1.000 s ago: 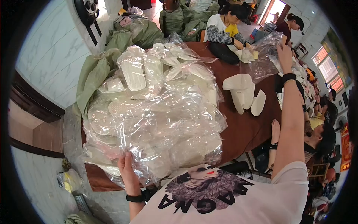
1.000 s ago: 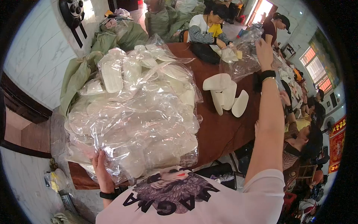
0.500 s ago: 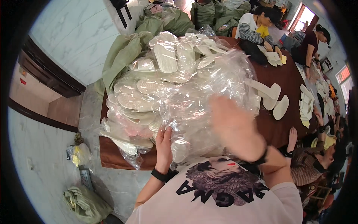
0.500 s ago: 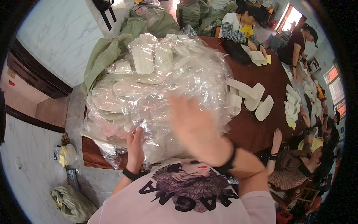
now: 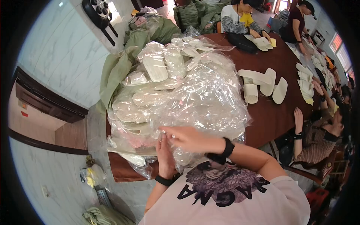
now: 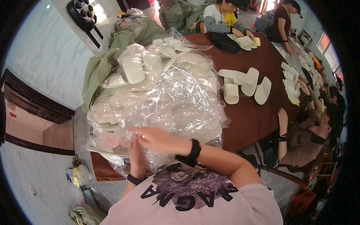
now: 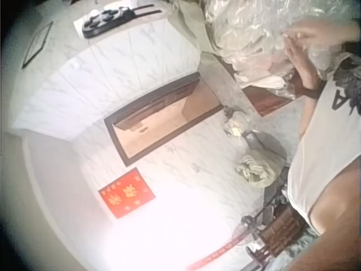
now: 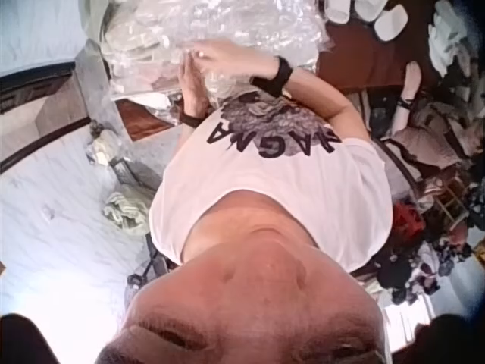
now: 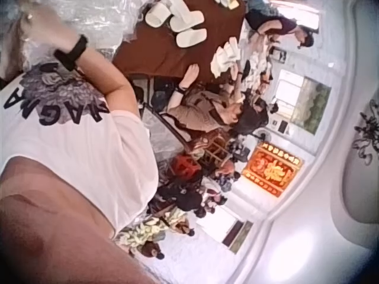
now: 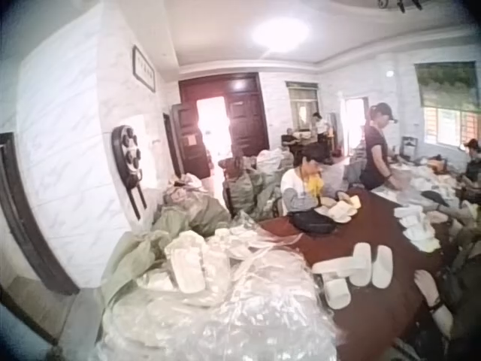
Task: Packing shoes into plastic bags and organizing them on a table in a manufacturing facility.
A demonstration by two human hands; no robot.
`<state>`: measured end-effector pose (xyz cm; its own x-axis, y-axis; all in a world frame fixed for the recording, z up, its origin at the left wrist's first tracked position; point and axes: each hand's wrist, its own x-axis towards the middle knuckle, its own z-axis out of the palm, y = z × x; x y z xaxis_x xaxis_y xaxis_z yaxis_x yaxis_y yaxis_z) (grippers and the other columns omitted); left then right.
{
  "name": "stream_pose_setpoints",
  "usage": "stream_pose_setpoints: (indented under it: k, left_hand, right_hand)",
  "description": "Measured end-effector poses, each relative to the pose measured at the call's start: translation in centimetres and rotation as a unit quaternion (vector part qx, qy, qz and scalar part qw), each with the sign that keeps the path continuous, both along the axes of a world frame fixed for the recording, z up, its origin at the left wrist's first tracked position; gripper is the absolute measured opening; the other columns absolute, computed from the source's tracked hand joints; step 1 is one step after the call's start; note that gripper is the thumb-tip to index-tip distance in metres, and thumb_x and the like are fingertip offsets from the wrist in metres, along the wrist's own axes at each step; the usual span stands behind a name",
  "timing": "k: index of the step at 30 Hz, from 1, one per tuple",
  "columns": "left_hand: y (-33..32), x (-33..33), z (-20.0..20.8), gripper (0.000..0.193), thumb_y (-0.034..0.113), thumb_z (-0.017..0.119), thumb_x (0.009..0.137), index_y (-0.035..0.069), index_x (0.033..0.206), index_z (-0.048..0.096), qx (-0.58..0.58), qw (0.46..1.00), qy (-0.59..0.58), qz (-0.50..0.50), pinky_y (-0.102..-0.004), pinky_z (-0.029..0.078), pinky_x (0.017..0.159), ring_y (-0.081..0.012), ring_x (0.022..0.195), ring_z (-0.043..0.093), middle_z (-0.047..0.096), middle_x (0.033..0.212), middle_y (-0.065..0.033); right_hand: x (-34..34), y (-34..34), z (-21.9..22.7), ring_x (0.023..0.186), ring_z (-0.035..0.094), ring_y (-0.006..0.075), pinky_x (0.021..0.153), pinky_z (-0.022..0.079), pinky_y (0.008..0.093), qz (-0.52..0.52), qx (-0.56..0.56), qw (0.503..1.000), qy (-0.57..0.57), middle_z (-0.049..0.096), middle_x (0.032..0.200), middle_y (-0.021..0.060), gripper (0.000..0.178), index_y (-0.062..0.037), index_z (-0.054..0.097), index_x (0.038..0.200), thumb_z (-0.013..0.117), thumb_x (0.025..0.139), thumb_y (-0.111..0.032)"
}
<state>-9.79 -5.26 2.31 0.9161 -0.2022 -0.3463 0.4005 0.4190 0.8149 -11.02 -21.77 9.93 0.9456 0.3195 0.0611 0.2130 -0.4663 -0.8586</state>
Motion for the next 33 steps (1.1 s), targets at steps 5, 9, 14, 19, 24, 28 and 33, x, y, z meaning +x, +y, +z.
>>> stream_pose_setpoints:
  k: [5,9,14,19,24,28,33]
  left_hand:
    - [1.2,0.5,2.4,0.034,0.026,0.057,0.094,0.003,0.119,0.050,0.133,0.983,-0.017,0.127,-0.0277,0.043,0.087,-0.0139,0.099,0.054,0.057,0.109,-0.0046]
    - [6.0,2.9,2.5,0.028,0.022,0.055,0.095,0.001,0.114,0.054,0.090,0.985,-0.088,0.120,-0.0266,0.043,0.084,-0.0114,0.095,0.052,0.057,0.103,-0.0028]
    - [2.6,1.8,1.4,0.020,0.020,0.053,0.097,0.003,0.108,0.057,0.170,0.974,-0.095,0.115,-0.0208,0.041,0.073,-0.0061,0.083,0.050,0.056,0.092,0.0029]
    - [2.4,1.4,-0.5,0.016,0.017,0.052,0.097,0.005,0.103,0.059,0.144,0.974,-0.140,0.101,-0.0190,0.038,0.066,-0.0029,0.078,0.045,0.054,0.088,0.0053]
    - [1.4,0.1,-0.5,0.015,0.018,0.052,0.098,0.005,0.101,0.059,0.160,0.973,-0.142,0.091,-0.0197,0.038,0.067,-0.0034,0.076,0.045,0.053,0.086,0.0063]
    - [0.4,-0.4,-0.9,0.018,0.019,0.052,0.098,0.004,0.107,0.057,0.135,0.976,-0.155,0.069,-0.0196,0.039,0.072,-0.0042,0.082,0.047,0.053,0.093,0.0048]
    - [-0.5,-1.4,1.2,0.032,0.023,0.053,0.097,0.001,0.119,0.053,-0.037,0.995,-0.036,0.090,-0.0239,0.045,0.076,-0.0092,0.092,0.053,0.055,0.112,-0.0045]
  right_hand:
    - [2.7,-14.9,-7.1,0.089,0.062,0.0167,0.077,0.051,0.0313,-0.216,0.005,0.976,-0.001,0.062,0.107,0.0093,0.057,-0.0132,0.035,0.143,0.057,0.091,-0.021]
    - [1.8,-19.9,-6.4,0.089,0.061,0.0202,0.082,0.049,0.0310,-0.257,0.114,0.959,0.029,0.060,0.110,0.0100,0.061,-0.0103,0.033,0.143,0.059,0.090,-0.023]
    - [1.4,-13.3,-8.5,0.090,0.062,0.0197,0.076,0.048,0.0317,-0.246,0.002,0.968,-0.041,0.062,0.102,0.0116,0.059,-0.0110,0.035,0.141,0.059,0.090,-0.028]
    - [1.5,-10.9,-7.3,0.073,0.060,0.0377,0.063,0.046,0.0434,-0.282,-0.196,0.936,-0.073,0.061,0.074,0.0186,0.024,-0.0034,0.056,0.101,0.058,0.082,-0.017]
    - [2.1,-8.1,-3.2,0.066,0.060,0.0386,0.057,0.046,0.0442,-0.220,-0.199,0.942,-0.155,0.061,0.072,0.0192,0.025,-0.0078,0.062,0.102,0.059,0.089,-0.029]
    - [0.3,-0.9,-0.9,0.064,0.062,0.0332,0.057,0.049,0.0431,-0.096,-0.240,0.962,-0.093,0.062,0.068,0.0160,0.029,-0.0079,0.060,0.106,0.060,0.086,-0.029]
    - [0.3,0.8,-2.2,0.074,0.061,0.0294,0.059,0.049,0.0425,-0.097,-0.222,0.941,-0.237,0.061,0.073,0.0102,0.029,-0.0078,0.058,0.103,0.063,0.082,-0.028]
